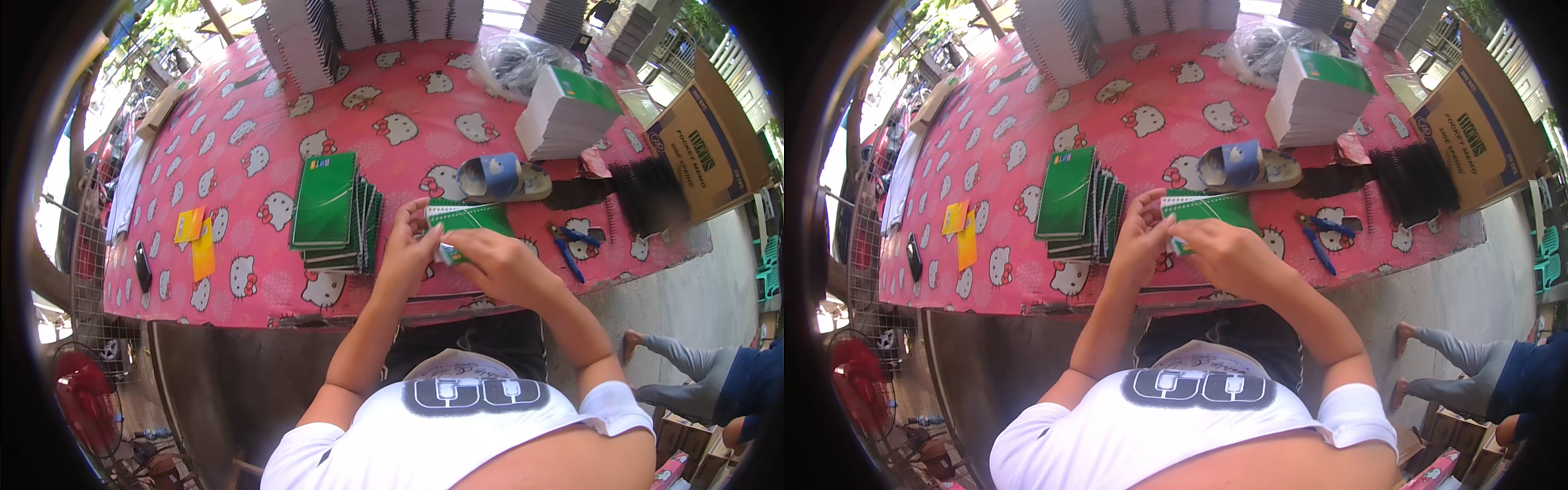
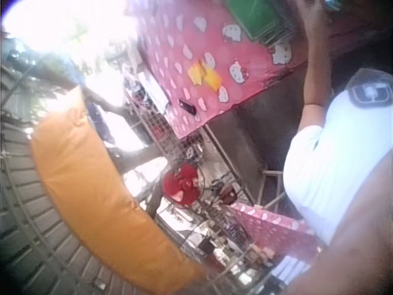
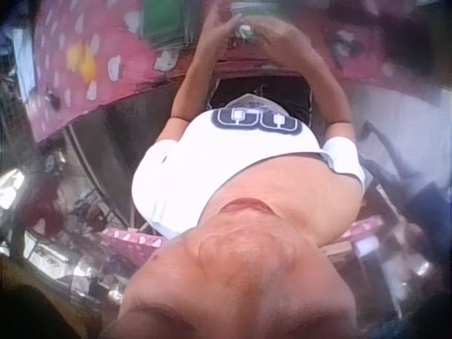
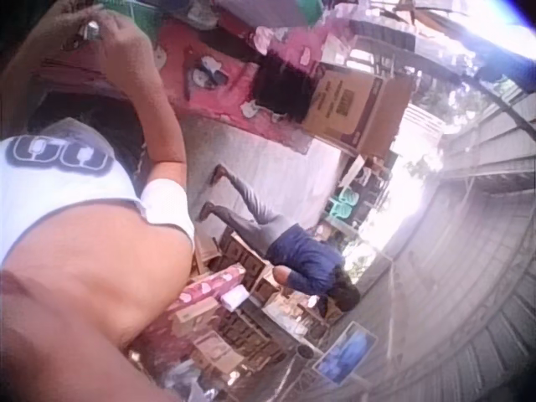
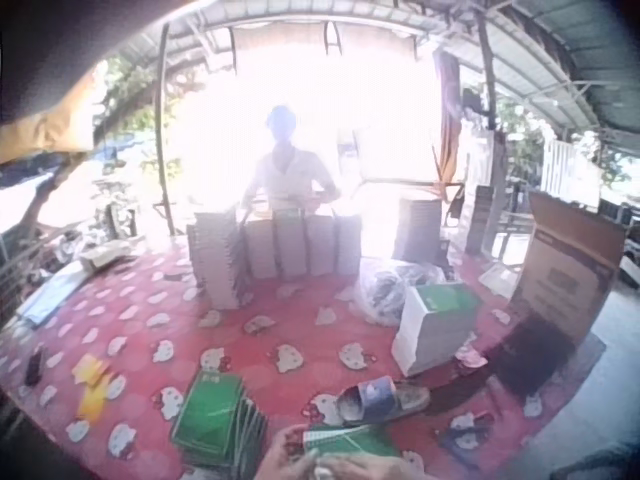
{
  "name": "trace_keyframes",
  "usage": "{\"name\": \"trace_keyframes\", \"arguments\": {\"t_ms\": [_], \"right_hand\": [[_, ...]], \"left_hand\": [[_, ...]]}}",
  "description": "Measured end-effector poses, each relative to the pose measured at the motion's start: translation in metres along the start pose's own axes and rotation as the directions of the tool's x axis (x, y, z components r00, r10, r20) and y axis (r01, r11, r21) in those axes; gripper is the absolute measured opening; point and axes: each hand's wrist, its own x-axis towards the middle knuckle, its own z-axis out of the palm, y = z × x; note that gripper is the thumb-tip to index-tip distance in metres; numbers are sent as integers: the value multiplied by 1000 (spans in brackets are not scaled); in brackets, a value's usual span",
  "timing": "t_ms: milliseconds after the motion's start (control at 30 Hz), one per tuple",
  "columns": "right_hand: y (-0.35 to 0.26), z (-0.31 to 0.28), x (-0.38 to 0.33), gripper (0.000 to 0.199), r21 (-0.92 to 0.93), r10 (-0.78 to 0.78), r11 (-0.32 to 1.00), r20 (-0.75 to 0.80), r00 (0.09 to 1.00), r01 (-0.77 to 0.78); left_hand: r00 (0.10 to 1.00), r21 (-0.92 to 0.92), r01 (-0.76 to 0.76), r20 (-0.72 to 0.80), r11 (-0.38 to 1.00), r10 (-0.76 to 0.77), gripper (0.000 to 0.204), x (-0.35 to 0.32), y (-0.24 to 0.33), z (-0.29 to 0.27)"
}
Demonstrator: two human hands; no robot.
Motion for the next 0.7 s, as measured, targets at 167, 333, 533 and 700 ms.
{"name": "trace_keyframes", "arguments": {"t_ms": [167, 333, 533, 700], "right_hand": [[33, -29, -29, 38, 476, 363, 853, -250, 898, -212], [57, 23, -46, 33, 630, 492, 704, -98, 865, -329], [59, 36, -42, 27, 662, 479, 702, -165, 862, -263], [64, 44, -48, 26, 630, 533, 698, -140, 835, -340]], "left_hand": [[892, 193, -449, 148, 872, 427, 52, -19, 2, 8], [777, 706, -582, 336, 404, 532, 60, 2, -17, 7], [771, 649, -602, 319, 465, 552, 60, 1, -22, -1], [617, 869, -494, 365, -18, 697, 34, -12, 5, 39]]}}
